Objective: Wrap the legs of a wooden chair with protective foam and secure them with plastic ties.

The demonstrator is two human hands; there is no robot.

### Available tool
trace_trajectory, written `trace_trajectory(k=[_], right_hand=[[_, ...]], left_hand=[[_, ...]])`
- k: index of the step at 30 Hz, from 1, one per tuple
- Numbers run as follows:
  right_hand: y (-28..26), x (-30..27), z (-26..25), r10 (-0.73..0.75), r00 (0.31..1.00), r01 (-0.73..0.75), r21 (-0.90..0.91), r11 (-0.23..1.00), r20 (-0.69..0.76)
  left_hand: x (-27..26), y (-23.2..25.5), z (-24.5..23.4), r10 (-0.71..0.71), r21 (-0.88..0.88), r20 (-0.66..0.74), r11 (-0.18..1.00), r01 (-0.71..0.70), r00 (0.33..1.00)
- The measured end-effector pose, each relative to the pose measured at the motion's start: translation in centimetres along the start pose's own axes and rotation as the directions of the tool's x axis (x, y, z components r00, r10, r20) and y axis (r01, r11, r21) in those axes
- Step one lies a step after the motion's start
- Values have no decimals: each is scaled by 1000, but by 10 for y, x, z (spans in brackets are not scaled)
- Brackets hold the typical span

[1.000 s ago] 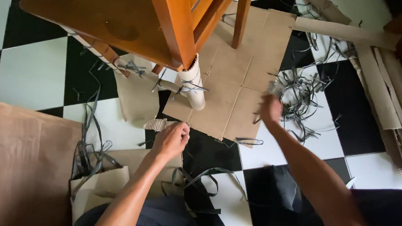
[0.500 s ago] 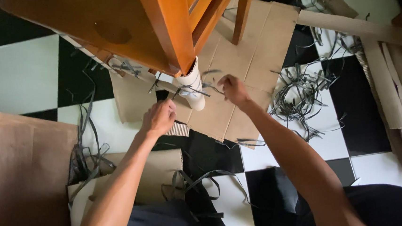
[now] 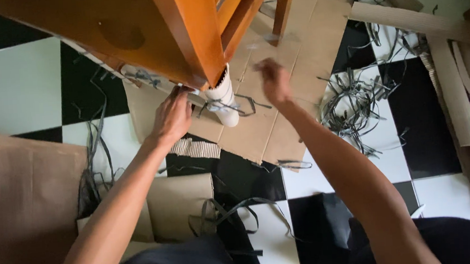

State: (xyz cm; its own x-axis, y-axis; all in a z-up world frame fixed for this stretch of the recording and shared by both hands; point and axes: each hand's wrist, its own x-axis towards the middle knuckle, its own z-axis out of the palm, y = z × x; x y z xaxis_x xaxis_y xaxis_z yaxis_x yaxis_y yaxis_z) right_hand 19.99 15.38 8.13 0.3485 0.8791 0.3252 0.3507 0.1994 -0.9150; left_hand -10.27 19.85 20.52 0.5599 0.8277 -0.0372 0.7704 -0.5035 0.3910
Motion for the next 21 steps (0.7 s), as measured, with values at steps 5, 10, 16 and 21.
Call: trace_trajectory(k=[5,10,16,21], right_hand=[[-91,20,34,226,939,-290,241,926,261],[-30,8,53,229,902,-210,-89,974,367],[38,-41,44,67,970,66,-520,851,232],[55,-123,22,94,834,395,-708,585,543]], left_hand=[[50,-58,91,40,15,29,999,-40,999],[65,-78,143,-28,55,64,998,25,998],[35,-22,113,-148,-13,31,989,149,988],[31,-6,79,-186,-122,61,974,192,981]])
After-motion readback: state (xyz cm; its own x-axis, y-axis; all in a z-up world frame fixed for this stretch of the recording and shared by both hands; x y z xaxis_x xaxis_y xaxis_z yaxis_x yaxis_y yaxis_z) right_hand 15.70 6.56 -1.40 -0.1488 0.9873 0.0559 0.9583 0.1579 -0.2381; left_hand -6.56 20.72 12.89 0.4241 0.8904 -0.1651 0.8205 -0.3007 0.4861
